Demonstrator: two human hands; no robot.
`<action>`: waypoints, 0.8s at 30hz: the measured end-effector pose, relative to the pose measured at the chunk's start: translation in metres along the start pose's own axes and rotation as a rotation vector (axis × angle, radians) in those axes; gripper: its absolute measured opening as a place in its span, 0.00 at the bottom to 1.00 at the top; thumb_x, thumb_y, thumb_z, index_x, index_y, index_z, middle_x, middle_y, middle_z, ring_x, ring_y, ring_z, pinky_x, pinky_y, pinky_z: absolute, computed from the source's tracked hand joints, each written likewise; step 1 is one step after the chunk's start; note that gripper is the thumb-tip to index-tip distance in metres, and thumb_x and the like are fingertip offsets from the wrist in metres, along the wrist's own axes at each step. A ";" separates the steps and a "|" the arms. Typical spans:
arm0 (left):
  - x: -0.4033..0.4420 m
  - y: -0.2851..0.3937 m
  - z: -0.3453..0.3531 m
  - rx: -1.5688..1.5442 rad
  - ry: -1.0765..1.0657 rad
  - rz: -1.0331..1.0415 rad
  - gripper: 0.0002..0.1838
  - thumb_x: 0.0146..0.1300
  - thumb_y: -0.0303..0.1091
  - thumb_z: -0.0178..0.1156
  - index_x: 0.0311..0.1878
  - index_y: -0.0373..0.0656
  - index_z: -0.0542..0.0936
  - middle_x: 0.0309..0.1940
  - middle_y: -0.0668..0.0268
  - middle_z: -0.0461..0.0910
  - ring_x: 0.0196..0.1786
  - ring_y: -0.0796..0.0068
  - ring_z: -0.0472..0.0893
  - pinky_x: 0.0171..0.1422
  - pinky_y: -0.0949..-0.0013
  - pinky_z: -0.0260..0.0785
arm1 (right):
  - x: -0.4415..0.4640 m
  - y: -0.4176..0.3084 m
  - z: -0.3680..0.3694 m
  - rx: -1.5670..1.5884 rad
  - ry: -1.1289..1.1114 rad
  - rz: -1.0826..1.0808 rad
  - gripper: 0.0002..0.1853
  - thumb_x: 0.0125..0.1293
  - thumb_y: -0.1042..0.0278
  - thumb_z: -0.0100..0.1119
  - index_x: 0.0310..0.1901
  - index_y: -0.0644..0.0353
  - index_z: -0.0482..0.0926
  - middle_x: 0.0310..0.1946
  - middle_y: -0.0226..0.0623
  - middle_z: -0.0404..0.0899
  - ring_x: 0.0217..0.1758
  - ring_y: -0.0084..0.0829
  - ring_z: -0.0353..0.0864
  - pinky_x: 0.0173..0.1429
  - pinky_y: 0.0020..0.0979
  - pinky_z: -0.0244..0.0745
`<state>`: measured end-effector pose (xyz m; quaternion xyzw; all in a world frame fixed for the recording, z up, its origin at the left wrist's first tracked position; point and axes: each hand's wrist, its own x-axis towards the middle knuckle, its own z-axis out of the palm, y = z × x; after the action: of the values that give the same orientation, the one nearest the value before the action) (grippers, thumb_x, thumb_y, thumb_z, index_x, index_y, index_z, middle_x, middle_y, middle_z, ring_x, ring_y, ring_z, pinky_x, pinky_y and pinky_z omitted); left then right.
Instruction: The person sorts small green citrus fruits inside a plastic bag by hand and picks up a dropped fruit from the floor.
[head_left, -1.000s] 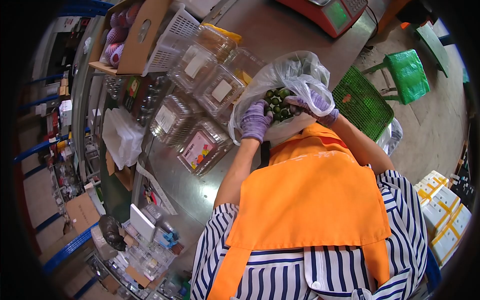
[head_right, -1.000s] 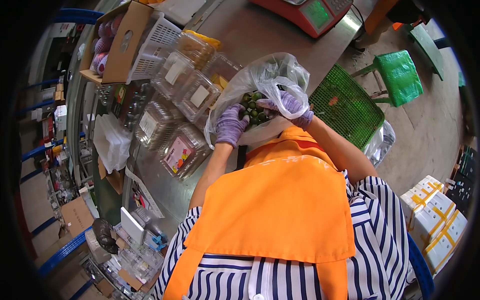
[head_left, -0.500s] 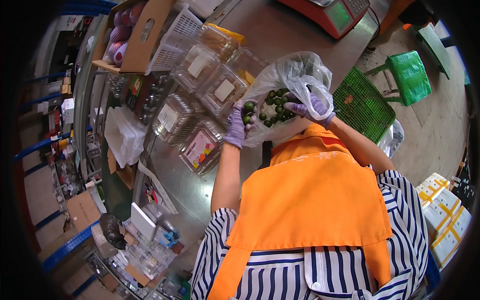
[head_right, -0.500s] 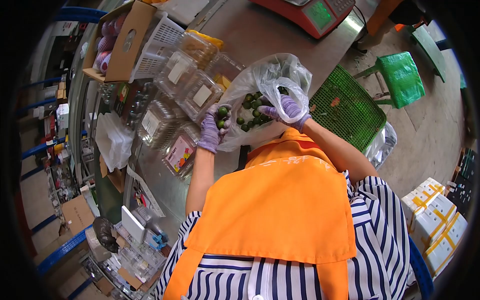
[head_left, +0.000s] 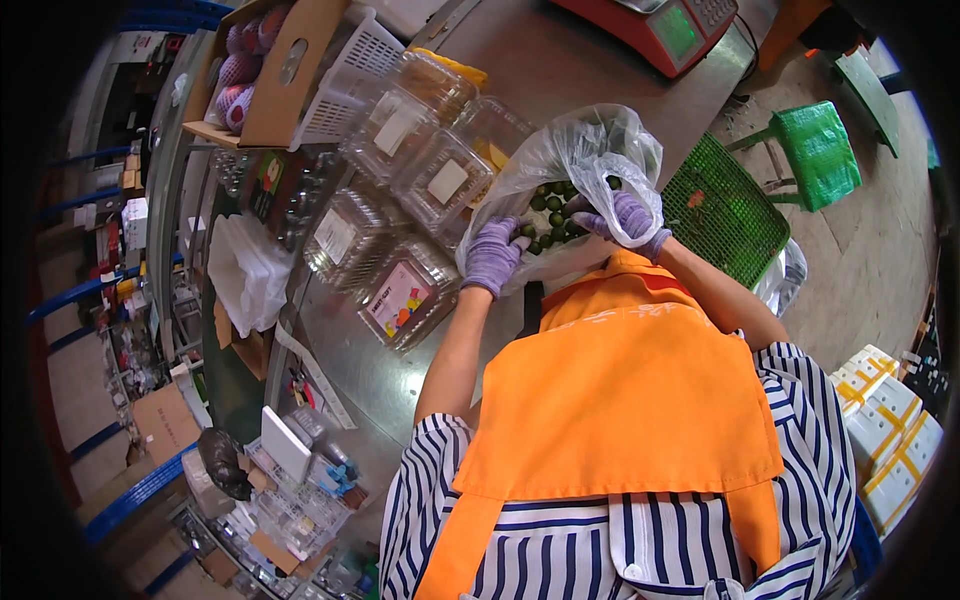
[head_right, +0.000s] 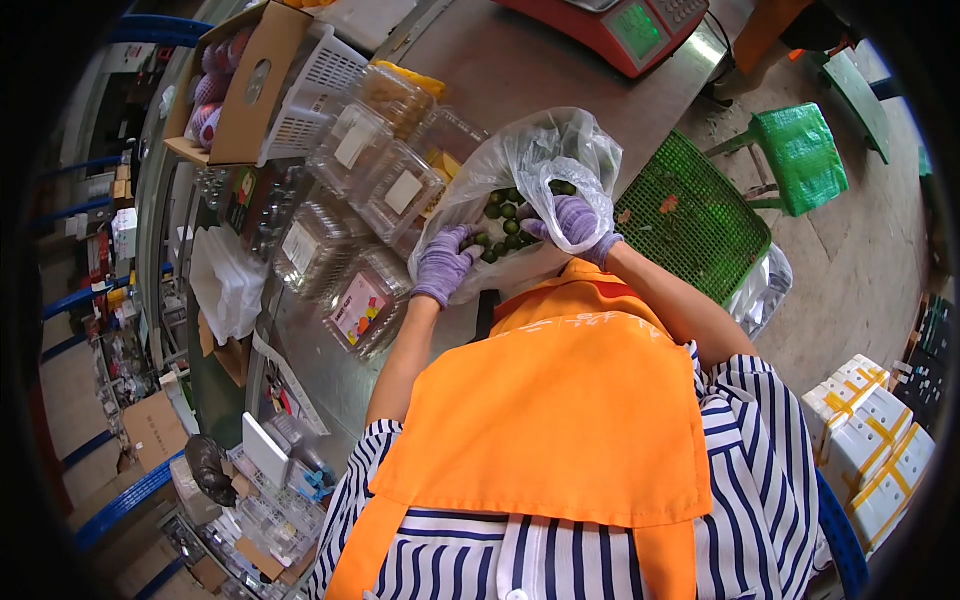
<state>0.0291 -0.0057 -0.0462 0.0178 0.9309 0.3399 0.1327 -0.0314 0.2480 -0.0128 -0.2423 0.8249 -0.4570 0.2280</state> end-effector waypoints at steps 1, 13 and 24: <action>0.000 -0.001 -0.002 -0.171 -0.044 -0.125 0.19 0.54 0.31 0.65 0.51 0.43 0.80 0.40 0.54 0.80 0.41 0.60 0.80 0.50 0.63 0.71 | -0.001 -0.001 -0.001 0.022 -0.026 0.030 0.17 0.63 0.54 0.58 0.47 0.56 0.81 0.43 0.43 0.81 0.48 0.42 0.78 0.57 0.39 0.68; -0.013 0.033 0.001 0.276 -0.048 -0.163 0.20 0.49 0.44 0.69 0.40 0.40 0.80 0.37 0.53 0.80 0.42 0.55 0.79 0.48 0.59 0.71 | -0.009 0.012 0.008 -0.103 -0.100 -0.160 0.13 0.62 0.60 0.56 0.42 0.59 0.79 0.38 0.47 0.79 0.43 0.48 0.77 0.50 0.42 0.71; -0.013 0.006 -0.013 -0.783 -0.212 -0.484 0.19 0.57 0.45 0.66 0.47 0.44 0.82 0.17 0.71 0.72 0.19 0.81 0.70 0.21 0.74 0.61 | -0.004 0.008 0.010 0.064 -0.067 -0.121 0.15 0.64 0.59 0.55 0.46 0.60 0.79 0.37 0.46 0.80 0.40 0.46 0.78 0.48 0.41 0.72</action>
<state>0.0383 -0.0111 -0.0295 -0.2166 0.6913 0.6211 0.2991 -0.0235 0.2479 -0.0242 -0.2994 0.7855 -0.4878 0.2353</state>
